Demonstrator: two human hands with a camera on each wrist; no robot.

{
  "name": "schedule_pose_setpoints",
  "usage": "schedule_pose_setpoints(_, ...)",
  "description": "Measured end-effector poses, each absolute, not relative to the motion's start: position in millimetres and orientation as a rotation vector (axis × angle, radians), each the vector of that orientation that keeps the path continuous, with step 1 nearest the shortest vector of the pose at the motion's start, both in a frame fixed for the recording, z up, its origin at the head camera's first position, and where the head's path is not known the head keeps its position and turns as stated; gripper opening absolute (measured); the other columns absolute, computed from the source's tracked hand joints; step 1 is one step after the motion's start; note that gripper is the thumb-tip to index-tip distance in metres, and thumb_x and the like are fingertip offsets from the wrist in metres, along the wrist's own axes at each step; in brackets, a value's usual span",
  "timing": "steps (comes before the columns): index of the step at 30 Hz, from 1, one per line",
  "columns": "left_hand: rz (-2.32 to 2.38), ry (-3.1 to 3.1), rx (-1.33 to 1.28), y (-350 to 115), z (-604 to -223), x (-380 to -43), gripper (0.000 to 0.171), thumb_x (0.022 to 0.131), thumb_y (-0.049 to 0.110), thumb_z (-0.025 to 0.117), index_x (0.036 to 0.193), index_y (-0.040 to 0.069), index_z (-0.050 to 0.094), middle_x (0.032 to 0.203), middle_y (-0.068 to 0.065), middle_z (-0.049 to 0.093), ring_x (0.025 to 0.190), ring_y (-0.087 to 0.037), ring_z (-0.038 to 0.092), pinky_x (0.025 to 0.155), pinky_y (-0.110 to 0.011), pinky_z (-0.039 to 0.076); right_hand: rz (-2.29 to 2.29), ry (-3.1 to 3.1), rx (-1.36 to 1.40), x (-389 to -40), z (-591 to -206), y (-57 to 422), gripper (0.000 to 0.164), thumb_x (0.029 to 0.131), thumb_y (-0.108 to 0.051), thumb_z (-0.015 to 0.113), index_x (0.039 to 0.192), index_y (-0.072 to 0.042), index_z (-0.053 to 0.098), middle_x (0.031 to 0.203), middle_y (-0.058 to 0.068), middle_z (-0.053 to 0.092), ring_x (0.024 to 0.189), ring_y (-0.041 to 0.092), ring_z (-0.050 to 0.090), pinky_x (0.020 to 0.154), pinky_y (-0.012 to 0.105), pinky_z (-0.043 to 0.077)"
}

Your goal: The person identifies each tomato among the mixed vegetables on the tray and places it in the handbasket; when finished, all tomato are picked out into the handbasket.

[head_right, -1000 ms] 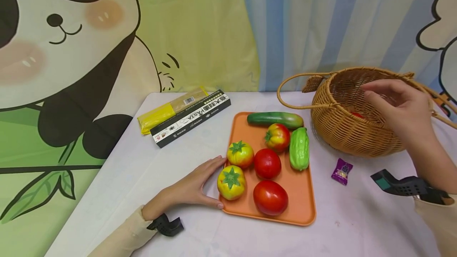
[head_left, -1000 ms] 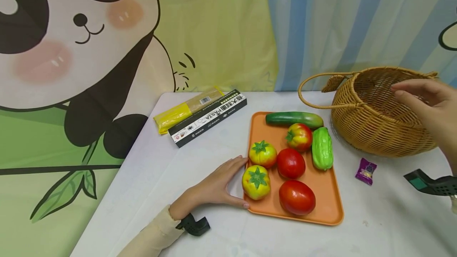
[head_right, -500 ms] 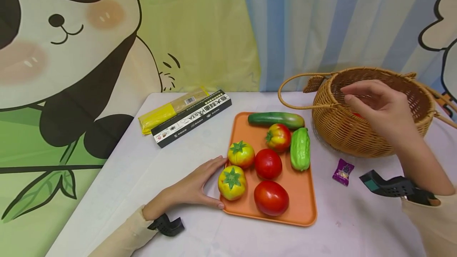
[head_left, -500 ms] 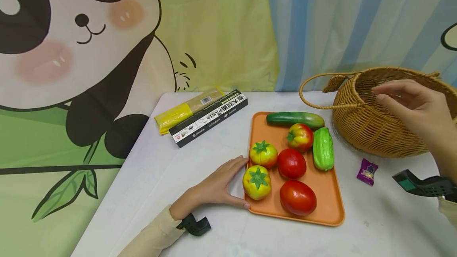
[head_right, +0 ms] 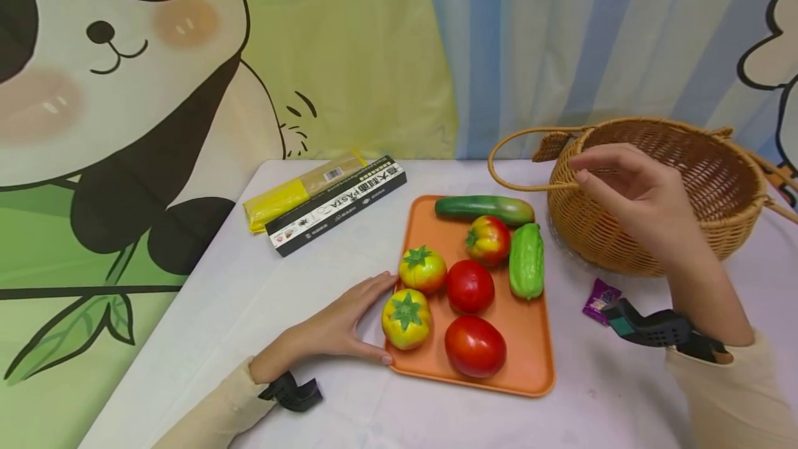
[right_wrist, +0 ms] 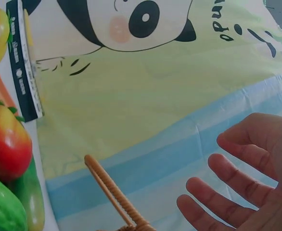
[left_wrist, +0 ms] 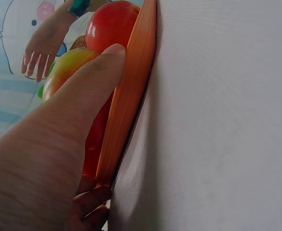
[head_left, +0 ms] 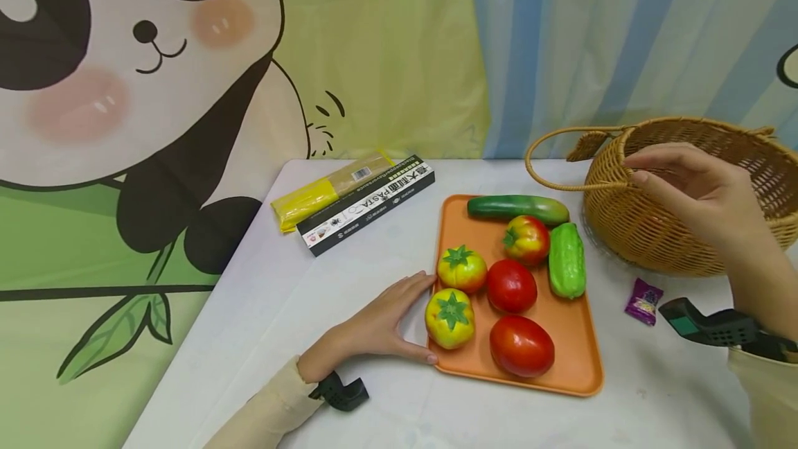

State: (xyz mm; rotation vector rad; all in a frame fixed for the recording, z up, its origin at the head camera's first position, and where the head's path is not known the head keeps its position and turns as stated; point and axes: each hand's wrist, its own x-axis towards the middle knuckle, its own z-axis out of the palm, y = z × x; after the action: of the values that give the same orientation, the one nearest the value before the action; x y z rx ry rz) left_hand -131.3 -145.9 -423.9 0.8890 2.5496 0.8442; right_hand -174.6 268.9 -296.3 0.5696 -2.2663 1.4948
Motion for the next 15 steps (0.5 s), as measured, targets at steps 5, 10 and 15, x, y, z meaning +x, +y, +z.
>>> schedule_pose_setpoints(5, 0.848, 2.543, 0.901, -143.7, -425.0, -132.3, 0.113, 0.07, 0.054, 0.083, 0.157, 0.023, 0.017, 0.163, -0.005, 0.017, 0.149, -0.023, 0.015, 0.12, -0.046, 0.019, 1.572, -2.212, 0.681, -176.1, -302.9, 266.9, 0.034, 0.089, 0.018, 0.055, 0.117, 0.002, 0.067, 0.112, 0.002, 0.065, 0.096, 0.009, 0.062, 0.081, 0.008, 0.049)
schedule_pose_setpoints(10, 0.84, 2.55, 0.892, -143.9, -425.5, -132.0, 0.114, 0.07, 0.054, 0.083, 0.157, 0.023, 0.017, 0.163, -0.004, 0.016, 0.149, -0.023, 0.016, 0.12, -0.046, 0.019, 1.703, -2.129, 0.861, -181.3, -312.5, 262.9, 0.034, 0.086, 0.023, 0.053, 0.115, 0.009, 0.064, 0.113, 0.006, 0.066, 0.101, 0.012, 0.061, 0.083, 0.01, 0.049)
schedule_pose_setpoints(15, 0.829, 2.555, 0.878, -145.1, -426.2, -132.1, 0.114, 0.069, 0.055, 0.083, 0.157, 0.023, 0.017, 0.163, -0.003, 0.016, 0.149, -0.022, 0.015, 0.12, -0.046, 0.019, 1.675, -2.174, 1.016, -186.5, -320.1, 257.3, 0.035, 0.083, 0.026, 0.054, 0.115, 0.014, 0.061, 0.113, 0.009, 0.066, 0.107, 0.015, 0.059, 0.089, 0.012, 0.048)
